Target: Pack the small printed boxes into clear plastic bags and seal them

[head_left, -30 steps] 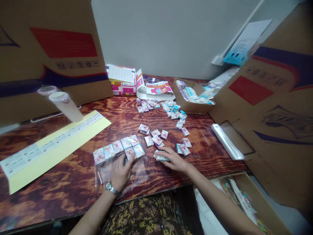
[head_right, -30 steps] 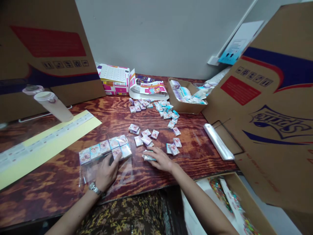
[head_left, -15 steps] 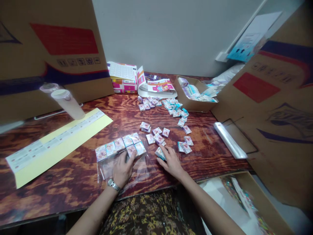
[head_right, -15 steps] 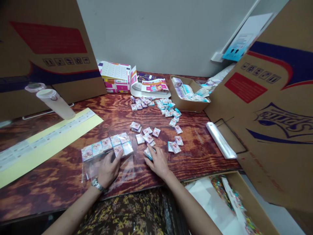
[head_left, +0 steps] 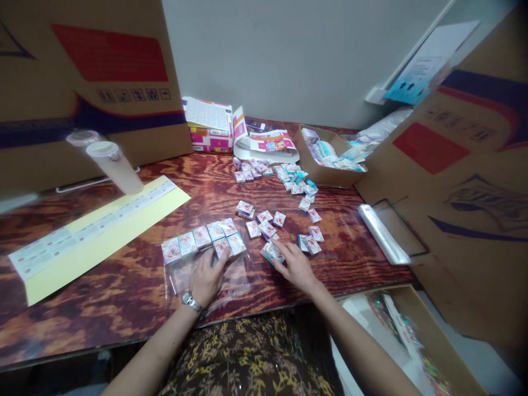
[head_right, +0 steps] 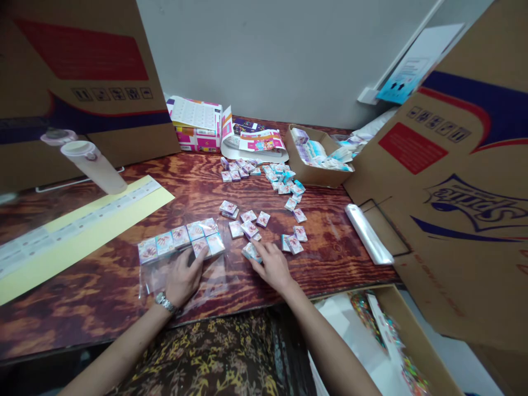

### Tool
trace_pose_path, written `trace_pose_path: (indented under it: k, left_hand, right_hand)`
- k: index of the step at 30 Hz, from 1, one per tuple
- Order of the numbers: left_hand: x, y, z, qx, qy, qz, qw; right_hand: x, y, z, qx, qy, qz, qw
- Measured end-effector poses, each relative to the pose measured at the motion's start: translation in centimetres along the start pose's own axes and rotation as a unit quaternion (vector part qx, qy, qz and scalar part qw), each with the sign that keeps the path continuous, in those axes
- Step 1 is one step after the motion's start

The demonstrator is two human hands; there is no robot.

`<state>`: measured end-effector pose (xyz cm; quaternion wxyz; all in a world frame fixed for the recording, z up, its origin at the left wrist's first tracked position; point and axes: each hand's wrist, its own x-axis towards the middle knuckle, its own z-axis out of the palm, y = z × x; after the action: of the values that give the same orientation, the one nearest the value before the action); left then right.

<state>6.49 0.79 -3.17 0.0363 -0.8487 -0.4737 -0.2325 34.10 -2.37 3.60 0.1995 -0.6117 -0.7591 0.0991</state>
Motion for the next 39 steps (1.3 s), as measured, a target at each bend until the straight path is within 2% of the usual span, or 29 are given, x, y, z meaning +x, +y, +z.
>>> trace_pose_path:
  k: [5, 10, 14, 23, 28, 32, 35, 39]
  left_hand:
    - [0.1, 0.0, 0.0, -0.013, 0.018, 0.005, 1.0]
    - [0.0, 0.0, 0.0, -0.016, 0.014, -0.004, 1.0]
    - [0.0, 0.0, 0.0, -0.012, 0.01, -0.006, 1.0]
    - [-0.1, -0.1, 0.1, -0.013, 0.012, -0.006, 1.0]
    - [0.0, 0.0, 0.0, -0.023, 0.008, -0.006, 1.0]
    - [-0.1, -0.1, -0.3, -0.029, -0.022, -0.008, 0.999]
    - [-0.1, -0.2, -0.8, -0.029, -0.035, -0.01, 0.999]
    - [-0.1, 0.0, -1.7, -0.03, -0.024, -0.008, 0.999]
  right_hand:
    - [0.2, -0.3, 0.4, -0.011, 0.05, 0.029, 0.998]
    - [-0.3, -0.7, 2.3, -0.083, 0.003, 0.022, 0.996]
    - [-0.8, -0.2, 3.2, -0.081, 0.006, -0.007, 0.997]
    - [-0.6, 2.2, 2.6, -0.019, 0.01, -0.081, 0.997]
    - [-0.7, 2.0, 3.3, -0.029, -0.001, -0.065, 0.997]
    - [-1.1, 2.0, 2.8, -0.034, -0.005, -0.071, 0.997]
    - [-1.6, 2.4, 2.4, -0.028, 0.007, -0.075, 0.997]
    - [-2.3, 2.7, 2.7, -0.022, 0.032, -0.069, 0.997]
